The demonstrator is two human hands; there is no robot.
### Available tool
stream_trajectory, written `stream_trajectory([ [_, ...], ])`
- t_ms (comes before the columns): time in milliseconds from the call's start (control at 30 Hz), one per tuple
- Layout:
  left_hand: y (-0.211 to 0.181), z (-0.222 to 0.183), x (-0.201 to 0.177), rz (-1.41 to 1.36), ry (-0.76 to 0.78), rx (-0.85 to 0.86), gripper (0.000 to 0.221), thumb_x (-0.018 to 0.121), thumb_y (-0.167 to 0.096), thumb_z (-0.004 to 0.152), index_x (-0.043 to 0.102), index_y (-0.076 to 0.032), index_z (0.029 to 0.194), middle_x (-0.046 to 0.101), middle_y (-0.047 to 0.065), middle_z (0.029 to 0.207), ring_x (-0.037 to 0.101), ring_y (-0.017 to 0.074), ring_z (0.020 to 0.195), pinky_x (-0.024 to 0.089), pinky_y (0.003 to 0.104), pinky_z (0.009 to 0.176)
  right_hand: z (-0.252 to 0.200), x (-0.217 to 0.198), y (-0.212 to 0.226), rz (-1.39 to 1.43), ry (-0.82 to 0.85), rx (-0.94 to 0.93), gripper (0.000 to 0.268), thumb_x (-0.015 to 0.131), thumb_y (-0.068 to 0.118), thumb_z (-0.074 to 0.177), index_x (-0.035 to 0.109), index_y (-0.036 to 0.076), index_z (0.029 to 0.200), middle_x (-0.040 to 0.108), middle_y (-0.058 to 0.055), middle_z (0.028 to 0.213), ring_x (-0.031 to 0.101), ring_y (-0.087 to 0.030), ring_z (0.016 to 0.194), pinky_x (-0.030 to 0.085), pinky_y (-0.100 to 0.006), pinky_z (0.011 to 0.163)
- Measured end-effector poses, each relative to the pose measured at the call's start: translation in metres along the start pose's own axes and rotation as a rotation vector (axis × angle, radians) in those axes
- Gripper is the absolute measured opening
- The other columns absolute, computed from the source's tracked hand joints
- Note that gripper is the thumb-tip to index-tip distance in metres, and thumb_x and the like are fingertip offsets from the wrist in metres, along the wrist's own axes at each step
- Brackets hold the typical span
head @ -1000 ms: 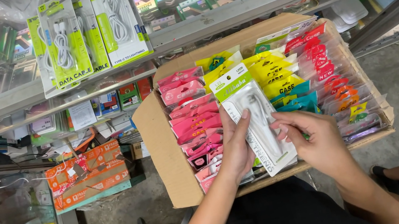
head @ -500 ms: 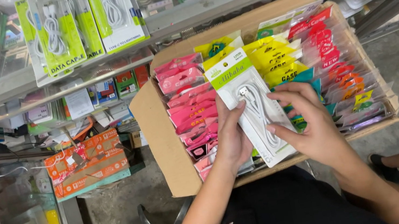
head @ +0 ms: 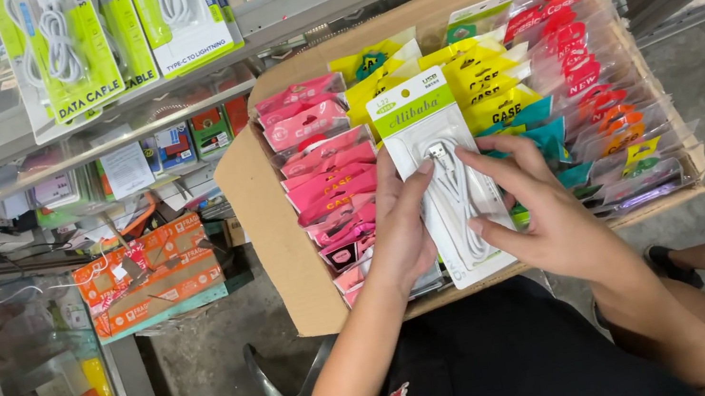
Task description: Organizing and inspecting various phone cables and phone cases in a retail display setting.
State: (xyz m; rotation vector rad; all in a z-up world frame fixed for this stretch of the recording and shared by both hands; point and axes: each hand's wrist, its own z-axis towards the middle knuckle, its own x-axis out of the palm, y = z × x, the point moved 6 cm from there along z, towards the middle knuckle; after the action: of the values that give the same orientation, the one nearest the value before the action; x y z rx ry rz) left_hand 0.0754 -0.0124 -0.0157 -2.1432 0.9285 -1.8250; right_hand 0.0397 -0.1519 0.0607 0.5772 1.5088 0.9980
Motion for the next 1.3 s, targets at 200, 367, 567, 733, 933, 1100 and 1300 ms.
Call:
stream_trajectory([
  [200,0.002,0.001,-0.005,0.202,-0.019,0.094,0.056,0.061,0.001,0.1,0.037,-0.007,0.15,0.058,0.013,0.137,0.06,0.0198,0.124,0.054,0.036,0.102,-0.002,0.002,0.007,-0.011,-0.006,-0.06,0.09,0.087,0.016,0.073,0.045,0.01,0.152,0.037,-0.018,0.15,0.048,-0.028,0.131,0.045,-0.035,0.102],
  [367,0.002,0.002,-0.002,0.204,-0.015,0.048,0.057,0.061,0.0,0.099,0.037,-0.007,0.151,0.058,0.013,0.137,0.06,0.0205,0.123,0.053,0.037,0.102,-0.001,0.002,0.002,0.022,0.015,0.057,0.092,0.084,0.011,0.068,0.044,0.011,0.151,0.037,-0.016,0.15,0.046,-0.029,0.133,0.051,-0.035,0.091],
  [567,-0.006,0.001,0.007,0.245,-0.014,0.089,0.073,0.061,0.002,0.097,0.023,-0.014,0.158,0.053,0.015,0.145,0.057,0.0219,0.128,0.052,0.037,0.103,-0.003,0.003,0.009,-0.005,0.004,0.019,0.086,0.074,0.006,0.074,0.039,0.006,0.154,0.034,-0.02,0.152,0.045,-0.032,0.137,0.05,-0.038,0.1],
  [733,-0.022,-0.002,0.015,0.336,0.013,0.215,0.082,0.059,0.002,0.097,0.015,-0.018,0.164,0.035,0.013,0.162,0.044,0.0209,0.143,0.043,0.035,0.113,-0.005,-0.003,0.035,-0.229,-0.076,-0.146,0.075,0.078,0.007,0.078,0.047,0.003,0.146,0.035,-0.023,0.152,0.045,-0.037,0.136,0.045,-0.044,0.105],
  [933,-0.019,-0.002,0.007,0.366,0.004,0.234,0.069,0.057,-0.002,0.103,0.027,-0.012,0.164,0.031,0.012,0.168,0.037,0.0216,0.149,0.035,0.035,0.12,-0.011,-0.005,-0.009,0.035,-0.173,0.137,0.054,0.069,-0.002,0.089,0.058,0.004,0.141,0.073,-0.009,0.104,0.072,-0.016,0.085,0.059,-0.027,0.075],
  [1100,-0.023,-0.004,0.012,0.409,0.052,0.256,0.085,0.058,0.011,0.095,0.022,-0.012,0.168,0.029,0.013,0.171,0.037,0.0236,0.153,0.036,0.037,0.123,-0.014,0.003,-0.029,0.288,-0.159,0.194,0.052,0.069,-0.006,0.089,0.06,0.002,0.14,0.072,-0.007,0.092,0.067,-0.009,0.077,0.058,-0.024,0.067],
  [1300,-0.024,-0.016,0.029,0.217,0.341,0.134,0.133,0.061,0.024,0.071,-0.01,-0.029,0.17,0.029,0.012,0.17,0.039,0.0254,0.153,0.041,0.042,0.121,-0.014,0.0,-0.04,0.494,-0.157,0.226,0.056,0.066,-0.009,0.09,0.056,0.002,0.143,0.069,-0.005,0.091,0.065,-0.008,0.075,0.056,-0.022,0.065],
])
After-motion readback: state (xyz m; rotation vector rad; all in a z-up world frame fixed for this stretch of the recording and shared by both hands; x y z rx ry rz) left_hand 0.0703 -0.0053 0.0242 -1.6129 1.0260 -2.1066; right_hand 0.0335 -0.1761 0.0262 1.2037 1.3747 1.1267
